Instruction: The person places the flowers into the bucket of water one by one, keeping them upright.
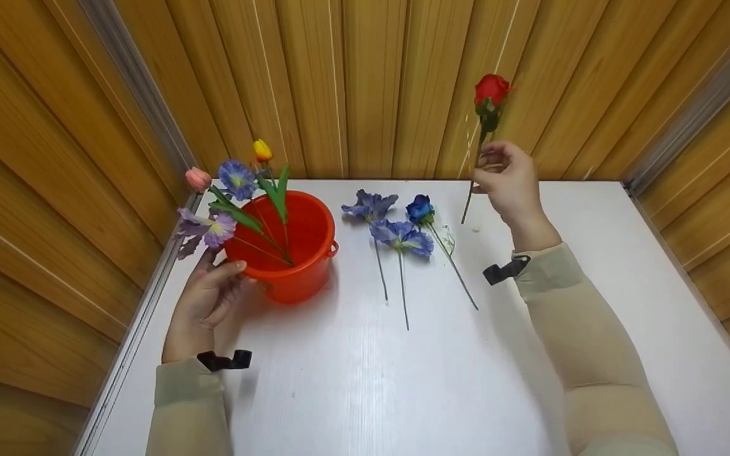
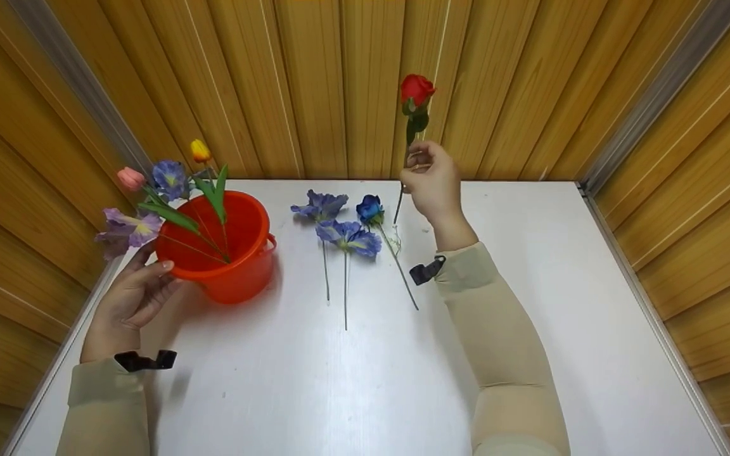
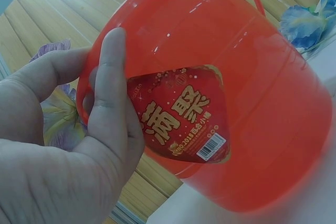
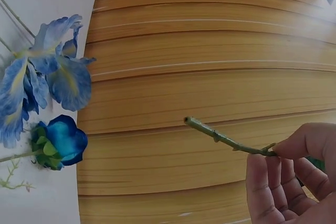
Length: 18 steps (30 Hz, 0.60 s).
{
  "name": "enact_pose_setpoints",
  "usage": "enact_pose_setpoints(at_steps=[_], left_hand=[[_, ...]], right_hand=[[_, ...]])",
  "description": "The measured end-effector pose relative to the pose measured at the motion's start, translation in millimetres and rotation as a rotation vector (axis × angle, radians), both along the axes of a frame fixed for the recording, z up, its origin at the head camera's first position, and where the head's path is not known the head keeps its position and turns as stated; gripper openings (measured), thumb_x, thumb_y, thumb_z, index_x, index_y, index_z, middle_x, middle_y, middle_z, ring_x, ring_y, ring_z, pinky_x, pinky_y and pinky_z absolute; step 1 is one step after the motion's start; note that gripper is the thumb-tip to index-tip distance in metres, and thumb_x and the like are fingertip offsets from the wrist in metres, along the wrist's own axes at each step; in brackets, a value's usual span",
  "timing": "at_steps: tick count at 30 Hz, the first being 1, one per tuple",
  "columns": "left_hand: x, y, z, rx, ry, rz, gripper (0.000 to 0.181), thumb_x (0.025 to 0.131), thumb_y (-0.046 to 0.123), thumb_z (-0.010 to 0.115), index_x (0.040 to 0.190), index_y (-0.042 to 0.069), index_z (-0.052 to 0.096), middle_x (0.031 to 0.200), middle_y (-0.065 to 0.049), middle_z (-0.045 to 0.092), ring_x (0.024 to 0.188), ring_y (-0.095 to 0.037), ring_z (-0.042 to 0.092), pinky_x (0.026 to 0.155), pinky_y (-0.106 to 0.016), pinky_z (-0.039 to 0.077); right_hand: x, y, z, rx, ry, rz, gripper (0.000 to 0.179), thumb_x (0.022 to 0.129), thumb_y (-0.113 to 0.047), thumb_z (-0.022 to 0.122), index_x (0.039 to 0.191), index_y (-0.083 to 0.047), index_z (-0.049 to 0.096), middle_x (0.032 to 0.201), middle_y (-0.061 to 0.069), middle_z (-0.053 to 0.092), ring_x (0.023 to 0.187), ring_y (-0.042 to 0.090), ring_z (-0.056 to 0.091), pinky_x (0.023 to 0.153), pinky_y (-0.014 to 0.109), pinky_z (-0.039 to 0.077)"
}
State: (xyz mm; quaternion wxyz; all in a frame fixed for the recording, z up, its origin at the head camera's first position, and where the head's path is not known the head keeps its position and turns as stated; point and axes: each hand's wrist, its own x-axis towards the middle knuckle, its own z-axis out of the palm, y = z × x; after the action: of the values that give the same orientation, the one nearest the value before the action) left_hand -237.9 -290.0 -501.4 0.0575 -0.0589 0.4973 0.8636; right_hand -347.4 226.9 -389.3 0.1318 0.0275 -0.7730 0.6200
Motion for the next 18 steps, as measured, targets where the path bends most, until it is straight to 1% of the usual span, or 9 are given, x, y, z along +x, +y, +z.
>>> enact_pose_setpoints(at_steps=[3,6,10,18], left_hand=[[-0.7,0.4,-0.7,0.010,0.007,0.001,0.074,0.110,-0.005,0.059,0.170,0.023,0.028,0.169,-0.015,0.042,0.087,-0.011,0.080,0.086,-0.026,0.071],[-0.2,0.6,-1.9,0.016,0.008,0.006,0.072,0.110,-0.006,0.059,0.169,0.024,0.031,0.168,-0.014,0.043,0.090,-0.012,0.080,0.085,-0.026,0.072],[-0.3,1.0,-2.8,0.019,0.009,0.009,0.073,0.109,-0.006,0.060,0.169,0.024,0.032,0.169,-0.014,0.043,0.093,-0.013,0.080,0.085,-0.026,0.072],[-0.4,0.1,-0.9,0.006,0.010,0.014,0.072,0.110,-0.005,0.060,0.169,0.024,0.032,0.166,-0.015,0.047,0.089,-0.013,0.080,0.086,-0.027,0.072]], right_hand=[[-1.0,-11,-5.8,-0.016,-0.019,0.039,0.038,0.098,0.005,0.073,0.135,-0.002,0.065,0.110,0.002,0.063,0.094,0.015,0.066,0.072,0.025,0.070],[-2.8,-23,-13.0,-0.033,-0.044,0.075,0.038,0.098,0.006,0.073,0.133,-0.004,0.065,0.110,0.003,0.063,0.095,0.015,0.066,0.072,0.025,0.070],[-5.3,-40,-21.2,-0.074,-0.052,0.116,0.037,0.097,0.009,0.072,0.131,-0.004,0.065,0.109,0.004,0.063,0.094,0.014,0.067,0.072,0.028,0.071],[-8.4,-82,-28.0,-0.116,-0.062,0.197,0.040,0.096,0.011,0.072,0.135,0.004,0.064,0.106,0.003,0.066,0.087,0.012,0.069,0.070,0.029,0.071]])
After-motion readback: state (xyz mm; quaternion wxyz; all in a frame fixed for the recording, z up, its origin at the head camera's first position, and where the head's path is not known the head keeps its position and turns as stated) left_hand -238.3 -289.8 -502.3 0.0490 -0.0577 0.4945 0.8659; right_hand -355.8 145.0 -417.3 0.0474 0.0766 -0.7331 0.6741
